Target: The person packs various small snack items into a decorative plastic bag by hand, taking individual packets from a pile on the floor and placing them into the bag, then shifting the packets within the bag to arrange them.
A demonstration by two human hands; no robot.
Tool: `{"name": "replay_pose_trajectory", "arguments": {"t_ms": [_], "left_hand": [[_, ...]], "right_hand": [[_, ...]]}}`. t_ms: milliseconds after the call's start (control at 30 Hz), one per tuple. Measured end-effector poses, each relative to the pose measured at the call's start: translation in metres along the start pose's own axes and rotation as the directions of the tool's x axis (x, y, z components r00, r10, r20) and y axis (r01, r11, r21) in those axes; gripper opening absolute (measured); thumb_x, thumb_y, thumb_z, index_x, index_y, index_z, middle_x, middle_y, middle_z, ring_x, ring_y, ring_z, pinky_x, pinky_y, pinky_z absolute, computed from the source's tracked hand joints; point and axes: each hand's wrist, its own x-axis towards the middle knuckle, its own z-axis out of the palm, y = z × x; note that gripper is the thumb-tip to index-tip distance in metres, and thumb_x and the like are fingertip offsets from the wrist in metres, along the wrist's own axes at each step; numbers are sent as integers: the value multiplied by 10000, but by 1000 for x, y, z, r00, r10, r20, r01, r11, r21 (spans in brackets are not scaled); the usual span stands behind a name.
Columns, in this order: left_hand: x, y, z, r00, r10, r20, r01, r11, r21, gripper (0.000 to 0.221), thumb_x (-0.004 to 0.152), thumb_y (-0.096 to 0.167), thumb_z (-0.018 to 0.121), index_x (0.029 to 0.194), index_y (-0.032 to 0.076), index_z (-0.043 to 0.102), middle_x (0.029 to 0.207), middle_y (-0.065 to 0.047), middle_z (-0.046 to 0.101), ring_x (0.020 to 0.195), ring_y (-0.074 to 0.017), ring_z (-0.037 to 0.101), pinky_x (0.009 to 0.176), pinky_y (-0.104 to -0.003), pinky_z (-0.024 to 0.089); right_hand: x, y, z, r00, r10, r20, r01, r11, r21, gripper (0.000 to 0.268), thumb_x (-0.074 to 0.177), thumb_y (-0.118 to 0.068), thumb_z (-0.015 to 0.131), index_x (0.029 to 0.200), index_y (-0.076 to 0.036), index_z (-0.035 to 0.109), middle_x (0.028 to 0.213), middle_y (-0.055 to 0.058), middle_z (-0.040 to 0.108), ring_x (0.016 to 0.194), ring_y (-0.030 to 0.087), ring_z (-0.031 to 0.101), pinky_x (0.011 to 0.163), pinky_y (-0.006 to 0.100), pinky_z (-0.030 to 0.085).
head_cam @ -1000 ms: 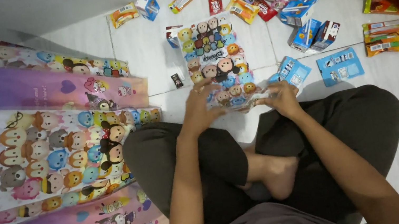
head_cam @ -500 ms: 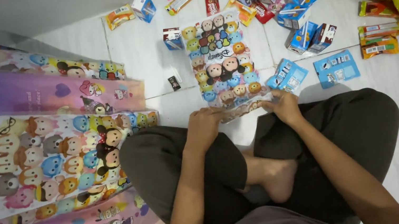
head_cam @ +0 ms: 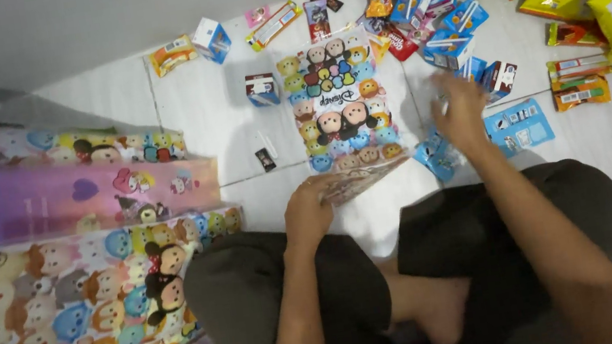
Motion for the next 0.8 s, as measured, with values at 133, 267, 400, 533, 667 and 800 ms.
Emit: {"name": "replay_pose_trajectory", "arguments": {"t_ms": [133,267,400,533,667,800], "left_hand": [[-1,16,-8,999,28,34,-27,999,-26,495,895,-79,561,1272,197,726,1270,-66,703,1191,-311,637,1007,-434,540],[-4,17,-11,995,53,83,-51,998,-28,591,869,-67,565,1397,189,643,1414,-90,622,1296,-360,531,1093,-481,471],[0,7,-6,993,105,55,-106,994,11,682,817,-58,592,1443,214,602,1432,-60,603,1255,-352,541,1022,-479,536],[-8,17,-12,991,115,69,-119,991,59,735,803,-44,556,1494,208,544,1489,-24,554,1284,-336,496,1004,-465,551],[-12,8,-3,986,147,77,-159,971,180,741,776,-10,571,1477,229,562,1473,39,564,1268,-300,488,930,-450,594],[-20,4,-1,984,177,29,-180,965,191,692,773,22,588,1434,225,598,1422,50,591,1230,-287,513,908,-447,605]], "right_hand": [[66,9,-23,999,49,-17,-51,967,-249,638,894,-260,764,1477,-213,509,1508,236,434,1365,515,392,1074,705,285],[107,107,34,978,-202,-53,136,808,-573,566,818,-167,817,1318,-196,555,1199,203,552,1063,460,589,786,542,541],[90,55,0,998,-39,-51,22,956,-291,507,816,-204,829,1213,-74,540,1155,270,599,1021,529,628,841,574,532],[41,-33,-54,904,304,302,-401,355,844,579,948,-289,807,1322,-76,420,1110,127,624,798,215,713,745,344,640],[-4,-79,-91,925,-12,381,-379,-120,917,448,877,-294,743,1214,-23,628,977,88,699,817,192,729,783,440,672],[-37,-148,-97,979,81,185,-201,298,933,546,846,-76,762,1332,-91,511,967,30,679,742,118,723,601,309,639]]}}
